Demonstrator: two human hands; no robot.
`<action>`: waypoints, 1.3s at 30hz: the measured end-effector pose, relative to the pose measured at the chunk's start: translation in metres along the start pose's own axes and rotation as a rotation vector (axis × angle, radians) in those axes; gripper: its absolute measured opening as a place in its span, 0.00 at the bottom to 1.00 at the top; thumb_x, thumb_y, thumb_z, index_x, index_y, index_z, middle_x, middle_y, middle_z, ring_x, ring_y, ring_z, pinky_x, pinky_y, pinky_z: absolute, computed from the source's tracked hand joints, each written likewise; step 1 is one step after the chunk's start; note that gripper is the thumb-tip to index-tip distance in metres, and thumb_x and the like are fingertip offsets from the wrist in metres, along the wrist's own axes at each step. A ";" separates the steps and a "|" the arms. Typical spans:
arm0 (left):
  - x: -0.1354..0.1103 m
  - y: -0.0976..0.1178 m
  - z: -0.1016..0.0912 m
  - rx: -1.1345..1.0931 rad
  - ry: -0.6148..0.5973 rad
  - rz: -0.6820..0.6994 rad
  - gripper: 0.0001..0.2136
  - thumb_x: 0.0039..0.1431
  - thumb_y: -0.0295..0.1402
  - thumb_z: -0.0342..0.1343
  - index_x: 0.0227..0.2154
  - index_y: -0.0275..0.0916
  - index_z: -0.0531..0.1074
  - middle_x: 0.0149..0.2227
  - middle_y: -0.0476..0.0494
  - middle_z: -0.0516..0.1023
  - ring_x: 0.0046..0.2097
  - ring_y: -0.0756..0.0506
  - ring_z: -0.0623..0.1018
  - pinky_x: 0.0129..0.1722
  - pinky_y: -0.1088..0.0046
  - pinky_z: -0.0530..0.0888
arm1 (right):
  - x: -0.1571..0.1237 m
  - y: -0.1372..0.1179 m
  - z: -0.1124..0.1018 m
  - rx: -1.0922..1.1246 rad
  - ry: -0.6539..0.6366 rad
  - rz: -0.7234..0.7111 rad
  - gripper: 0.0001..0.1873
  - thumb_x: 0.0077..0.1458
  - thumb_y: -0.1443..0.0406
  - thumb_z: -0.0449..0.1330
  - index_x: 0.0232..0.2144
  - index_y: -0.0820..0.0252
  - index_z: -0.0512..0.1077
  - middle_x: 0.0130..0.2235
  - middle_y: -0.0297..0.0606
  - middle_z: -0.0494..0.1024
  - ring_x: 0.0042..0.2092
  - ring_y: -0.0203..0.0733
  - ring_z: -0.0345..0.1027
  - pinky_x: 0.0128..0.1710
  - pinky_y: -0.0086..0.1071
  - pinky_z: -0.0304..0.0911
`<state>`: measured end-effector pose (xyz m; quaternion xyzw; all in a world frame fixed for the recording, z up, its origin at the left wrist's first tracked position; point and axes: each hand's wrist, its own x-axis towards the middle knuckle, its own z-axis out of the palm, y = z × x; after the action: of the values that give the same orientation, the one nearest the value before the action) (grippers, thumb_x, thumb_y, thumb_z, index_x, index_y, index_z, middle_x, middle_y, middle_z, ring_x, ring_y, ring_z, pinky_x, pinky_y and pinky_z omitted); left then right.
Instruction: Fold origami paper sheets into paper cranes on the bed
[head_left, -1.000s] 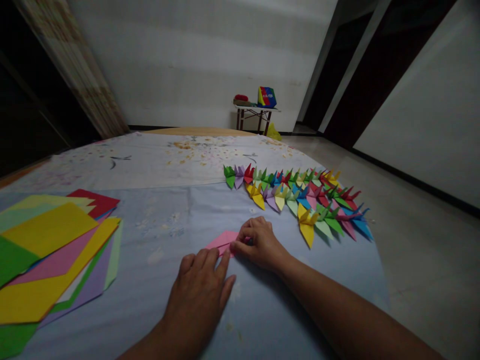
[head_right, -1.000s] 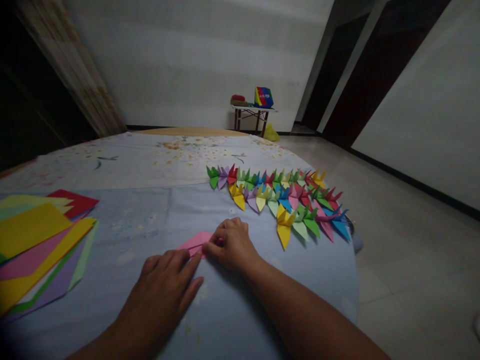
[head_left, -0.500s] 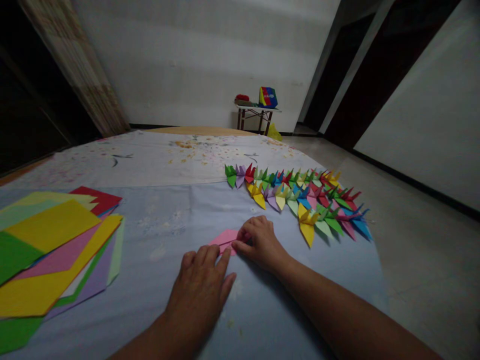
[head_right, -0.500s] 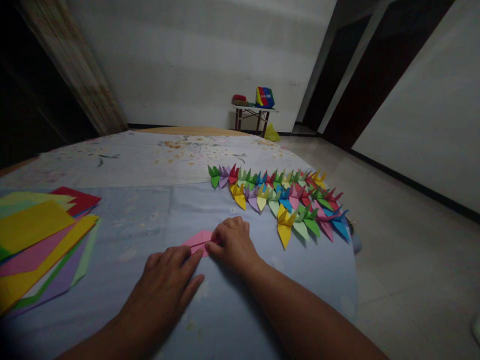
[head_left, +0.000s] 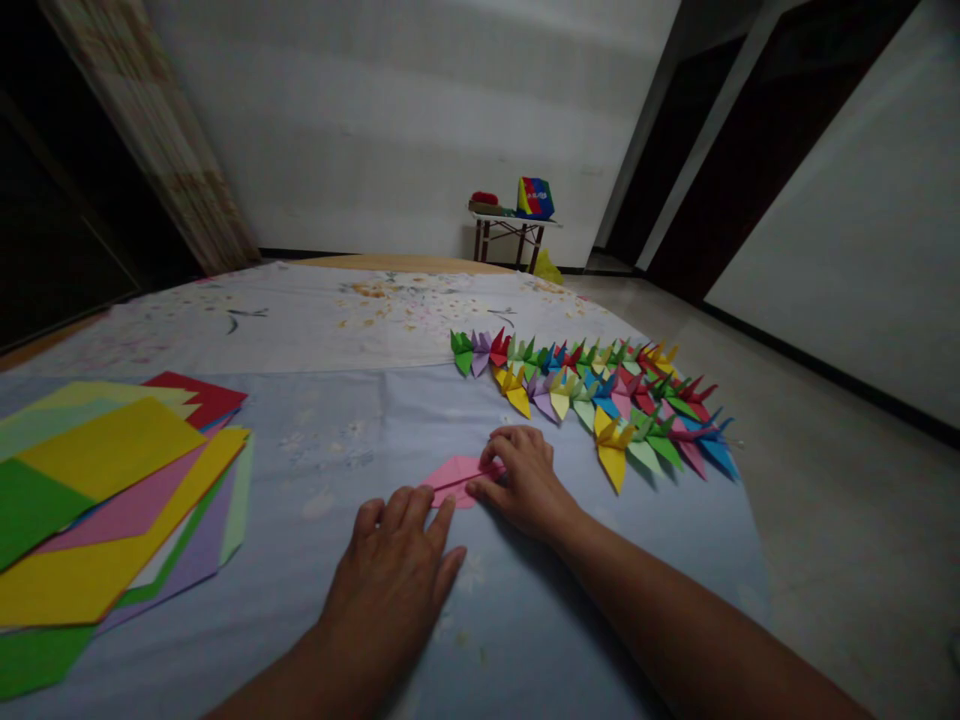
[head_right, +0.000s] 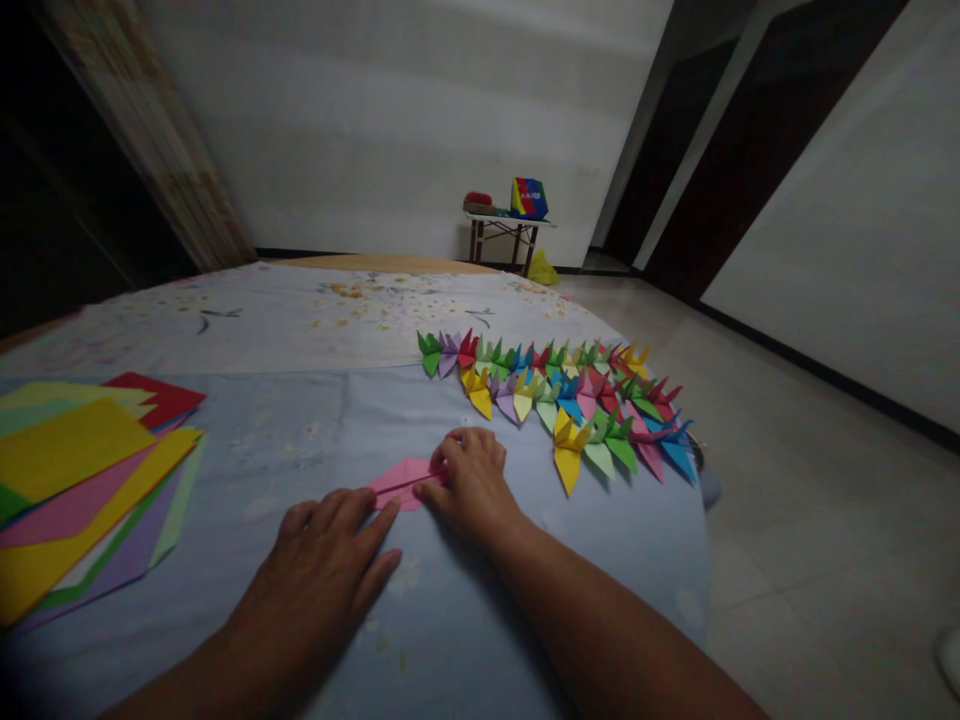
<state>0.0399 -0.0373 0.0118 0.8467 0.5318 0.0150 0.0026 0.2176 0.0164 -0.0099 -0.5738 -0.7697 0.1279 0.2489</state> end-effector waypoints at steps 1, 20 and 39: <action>-0.001 0.000 0.000 -0.001 0.000 0.001 0.18 0.59 0.37 0.46 0.51 0.40 0.67 0.52 0.35 0.69 0.52 0.35 0.65 0.49 0.52 0.58 | 0.000 0.001 -0.001 0.001 -0.007 0.007 0.13 0.46 0.58 0.63 0.34 0.56 0.69 0.46 0.40 0.66 0.50 0.49 0.52 0.47 0.43 0.50; 0.003 0.000 -0.010 -0.015 0.003 0.061 0.15 0.60 0.33 0.44 0.47 0.39 0.70 0.46 0.37 0.72 0.48 0.37 0.67 0.45 0.56 0.62 | 0.003 0.011 -0.008 0.056 0.034 0.037 0.14 0.50 0.56 0.59 0.38 0.54 0.69 0.44 0.39 0.69 0.50 0.47 0.55 0.47 0.42 0.51; -0.001 -0.001 0.003 -0.018 0.129 0.064 0.16 0.59 0.35 0.46 0.49 0.37 0.66 0.48 0.36 0.70 0.49 0.36 0.67 0.47 0.55 0.60 | 0.001 0.001 -0.005 -0.067 -0.043 -0.163 0.14 0.54 0.60 0.57 0.43 0.56 0.68 0.37 0.41 0.72 0.42 0.44 0.60 0.43 0.38 0.52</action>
<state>0.0390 -0.0379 0.0085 0.8605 0.5034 0.0744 -0.0243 0.2206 0.0175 -0.0059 -0.5143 -0.8229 0.0936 0.2227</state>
